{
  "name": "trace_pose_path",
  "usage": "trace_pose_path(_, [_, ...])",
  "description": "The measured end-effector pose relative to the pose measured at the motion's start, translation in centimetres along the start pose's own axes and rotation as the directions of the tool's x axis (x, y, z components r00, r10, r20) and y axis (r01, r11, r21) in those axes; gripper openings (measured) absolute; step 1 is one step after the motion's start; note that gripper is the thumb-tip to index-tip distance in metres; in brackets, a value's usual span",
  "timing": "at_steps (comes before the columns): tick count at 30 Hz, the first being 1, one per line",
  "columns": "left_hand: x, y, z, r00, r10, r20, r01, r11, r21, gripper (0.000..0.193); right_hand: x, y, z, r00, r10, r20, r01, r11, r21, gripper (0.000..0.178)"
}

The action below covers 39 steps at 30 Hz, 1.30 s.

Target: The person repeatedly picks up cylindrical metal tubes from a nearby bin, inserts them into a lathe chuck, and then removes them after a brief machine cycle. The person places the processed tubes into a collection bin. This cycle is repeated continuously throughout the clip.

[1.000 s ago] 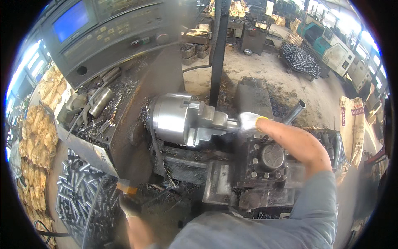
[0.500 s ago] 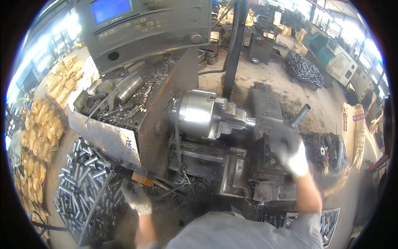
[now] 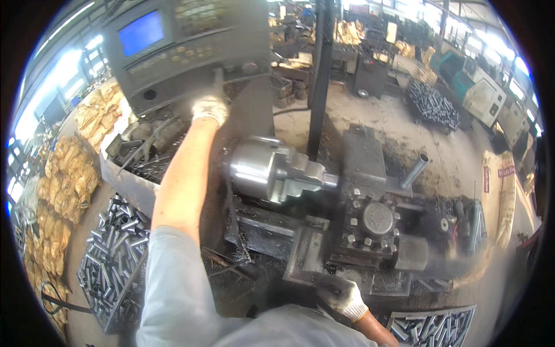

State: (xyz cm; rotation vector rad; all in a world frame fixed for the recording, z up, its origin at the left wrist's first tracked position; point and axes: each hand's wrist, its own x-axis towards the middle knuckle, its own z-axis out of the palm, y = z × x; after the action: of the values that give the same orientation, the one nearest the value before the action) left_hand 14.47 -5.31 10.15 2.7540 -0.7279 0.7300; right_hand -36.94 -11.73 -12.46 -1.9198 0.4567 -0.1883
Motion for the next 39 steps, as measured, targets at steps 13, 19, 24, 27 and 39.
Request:
trace_pose_path(13, [-66.3, -6.6, 12.3, 0.583, -0.374, 0.721, 0.71, 0.666, -0.228, 0.042, 5.1, 3.1, 7.1, 0.794, -0.361, 0.489, 0.412, 0.911, 0.002, 0.029])
trace_pose_path(19, [-115.5, -11.4, -1.8, -0.539, -0.785, 0.305, 0.731, -0.257, 0.632, 0.037, 3.6, -1.5, 20.6, 0.51, -0.189, 0.839, 0.32, 0.947, 0.019, 0.034])
trace_pose_path(24, [-130.9, -1.4, -14.0, -0.741, -0.666, -0.09, 0.663, -0.746, 0.06, 0.052, -7.6, -8.4, 34.2, 0.128, -0.256, 0.958, 0.553, 0.821, 0.145, 0.035])
trace_pose_path(27, [-132.6, 6.6, -15.3, -0.879, -0.459, -0.127, 0.476, -0.855, -0.206, 0.057, -17.9, -11.1, 40.4, -0.146, -0.308, 0.94, 0.61, 0.72, 0.33, 0.036])
trace_pose_path(39, [-133.1, 32.2, -9.6, -0.808, 0.528, -0.262, -0.194, -0.658, -0.728, 0.052, -41.7, -17.5, 52.9, -0.736, -0.112, 0.668, 0.557, 0.46, 0.691, 0.037])
